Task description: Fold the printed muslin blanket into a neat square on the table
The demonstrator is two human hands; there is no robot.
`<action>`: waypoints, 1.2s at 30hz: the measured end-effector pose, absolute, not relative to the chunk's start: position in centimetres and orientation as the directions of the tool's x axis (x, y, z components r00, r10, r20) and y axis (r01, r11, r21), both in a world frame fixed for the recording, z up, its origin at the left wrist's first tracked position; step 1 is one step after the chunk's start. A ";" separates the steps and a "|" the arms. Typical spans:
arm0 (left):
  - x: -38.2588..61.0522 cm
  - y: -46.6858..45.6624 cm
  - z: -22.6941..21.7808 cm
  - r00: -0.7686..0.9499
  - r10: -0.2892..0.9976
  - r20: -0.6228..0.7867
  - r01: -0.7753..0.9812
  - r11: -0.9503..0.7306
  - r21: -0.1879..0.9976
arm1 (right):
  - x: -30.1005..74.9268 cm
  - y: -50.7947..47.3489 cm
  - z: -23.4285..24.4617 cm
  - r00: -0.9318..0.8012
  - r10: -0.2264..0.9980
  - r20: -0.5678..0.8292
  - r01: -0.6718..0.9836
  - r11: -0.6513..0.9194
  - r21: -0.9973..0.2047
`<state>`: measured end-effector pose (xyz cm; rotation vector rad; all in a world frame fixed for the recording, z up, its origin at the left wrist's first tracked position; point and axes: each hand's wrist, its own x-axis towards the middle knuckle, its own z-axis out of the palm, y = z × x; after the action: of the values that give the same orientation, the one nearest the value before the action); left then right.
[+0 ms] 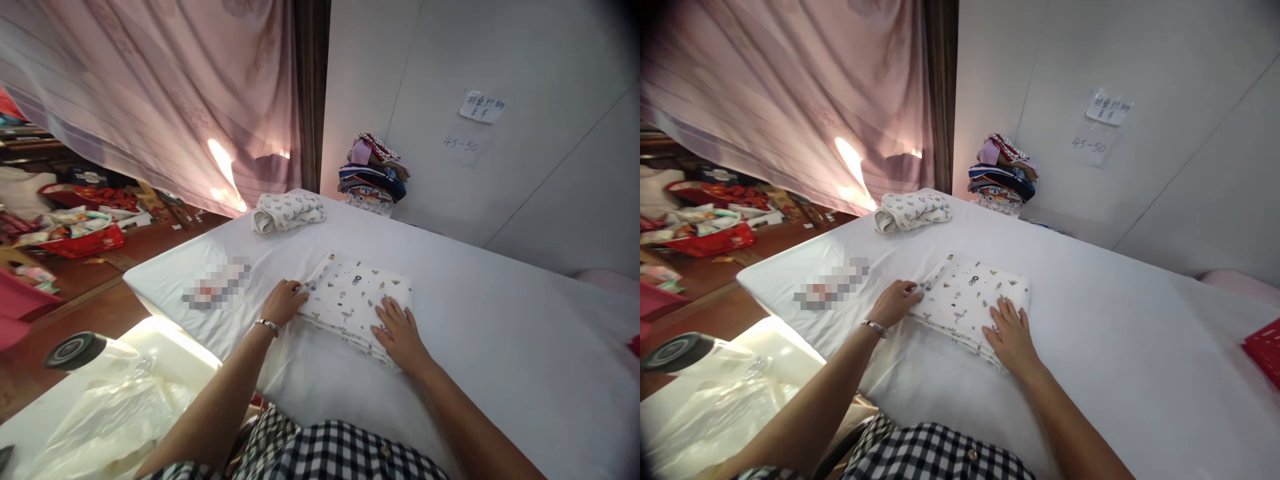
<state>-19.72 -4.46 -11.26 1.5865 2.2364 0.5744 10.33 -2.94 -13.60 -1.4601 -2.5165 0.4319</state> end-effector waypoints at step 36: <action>-18.6 -0.5 -11.5 -0.282 0.945 -0.167 0.813 0.328 0.481 | 15.2 0.0 -13.4 0.017 0.978 -0.210 0.301 -0.205 -0.931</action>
<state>-18.62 -0.46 -11.45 1.5506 2.1791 0.4247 15.20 -0.01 -13.38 -1.5906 -1.3378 1.2170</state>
